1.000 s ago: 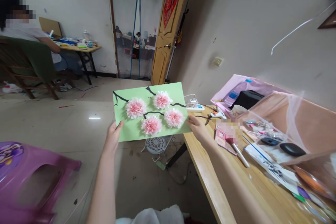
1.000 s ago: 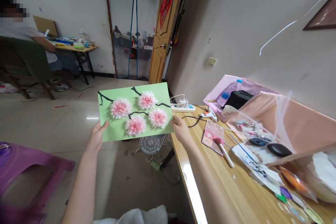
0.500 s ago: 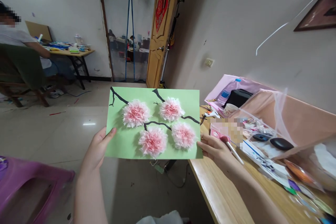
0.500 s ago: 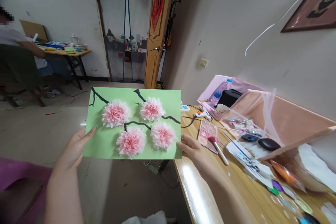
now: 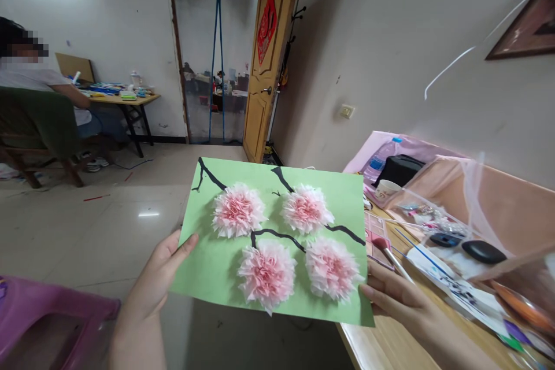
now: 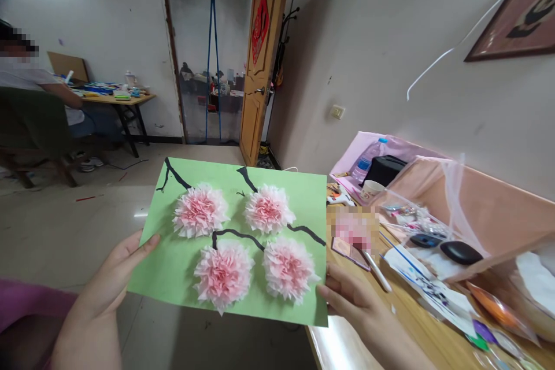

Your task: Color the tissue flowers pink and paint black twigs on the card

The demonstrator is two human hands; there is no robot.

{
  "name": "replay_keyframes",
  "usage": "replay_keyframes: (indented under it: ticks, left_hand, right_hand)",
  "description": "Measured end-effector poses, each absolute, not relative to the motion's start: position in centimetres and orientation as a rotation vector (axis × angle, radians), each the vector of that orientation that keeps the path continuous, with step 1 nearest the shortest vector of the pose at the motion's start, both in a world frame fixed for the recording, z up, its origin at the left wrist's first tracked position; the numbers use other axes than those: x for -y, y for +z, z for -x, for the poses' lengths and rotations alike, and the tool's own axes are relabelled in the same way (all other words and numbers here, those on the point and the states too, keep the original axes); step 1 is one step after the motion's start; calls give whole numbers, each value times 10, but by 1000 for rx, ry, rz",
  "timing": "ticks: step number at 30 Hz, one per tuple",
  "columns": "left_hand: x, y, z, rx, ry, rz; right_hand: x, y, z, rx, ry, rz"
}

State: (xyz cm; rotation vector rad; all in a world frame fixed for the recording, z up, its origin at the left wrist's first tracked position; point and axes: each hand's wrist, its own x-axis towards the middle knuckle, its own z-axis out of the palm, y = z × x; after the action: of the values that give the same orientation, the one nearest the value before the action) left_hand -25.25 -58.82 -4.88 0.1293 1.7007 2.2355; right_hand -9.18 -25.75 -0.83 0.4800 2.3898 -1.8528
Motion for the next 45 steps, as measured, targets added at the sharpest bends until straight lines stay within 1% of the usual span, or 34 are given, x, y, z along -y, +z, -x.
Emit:
replay_keyframes:
  ticks: [4,7,11,14,17,20,25,30,32,34,35,38,39,40,43,45]
  left_hand:
    - [575,-50,254,-1698,2171,-147]
    - [545,-43,253,-1674,2036,-186]
    - [465,-28,241,-1566,1734,-343]
    - [384,-26,211,-1459,1482,-519]
    - [308,-39,159,-1363,1295,-708]
    - [252,-59,98,-1263,1148,-868]
    - [199,-90,20,-1124,883,-1078]
    - [168,-109,-8,-1122,686,-1382]
    - [161,-109,-7,-1235,601,-1576]
    - [157,-106,-2,-1391,500,-1786]
    - [156,-105,2,-1453,455,-1869]
    - [155,-100,11,-1518,379,-1954]
    - [155,-99,13,-1521,371,-1946]
    - [155,-100,15,-1525,366,-1932]
    - [155,-102,19,-1548,384,-1906]
    - [154,-104,22,-1560,416,-1939]
  right_hand:
    - [259,-7,77,-2380,-1902,-521]
    - [250,-10,44,-2374,-1978,-639]
    - [228,-25,-40,-2323,-2117,-902]
    - [220,-42,-123,-2274,-2186,-1255]
    - [229,-59,-204,-2188,-2233,-1654]
    - [245,-72,-269,-2041,-2261,-1975]
    - [264,-85,-340,-1774,-2442,-2202]
    - [257,-95,-371,-1646,-2418,-2315]
    - [246,-99,-380,-1659,-2279,-2356]
    - [229,-97,-388,-1726,-1994,-2420]
    - [218,-93,-389,-1791,-1794,-2460]
    - [175,-62,-372,-2149,-1022,-2547]
    - [158,-48,-356,-2347,-806,-2465]
    - [139,-34,-335,-2510,-683,-2316]
    - [80,-5,-252,-3014,-466,-1593]
    - [39,-1,-195,-3191,-219,-1307]
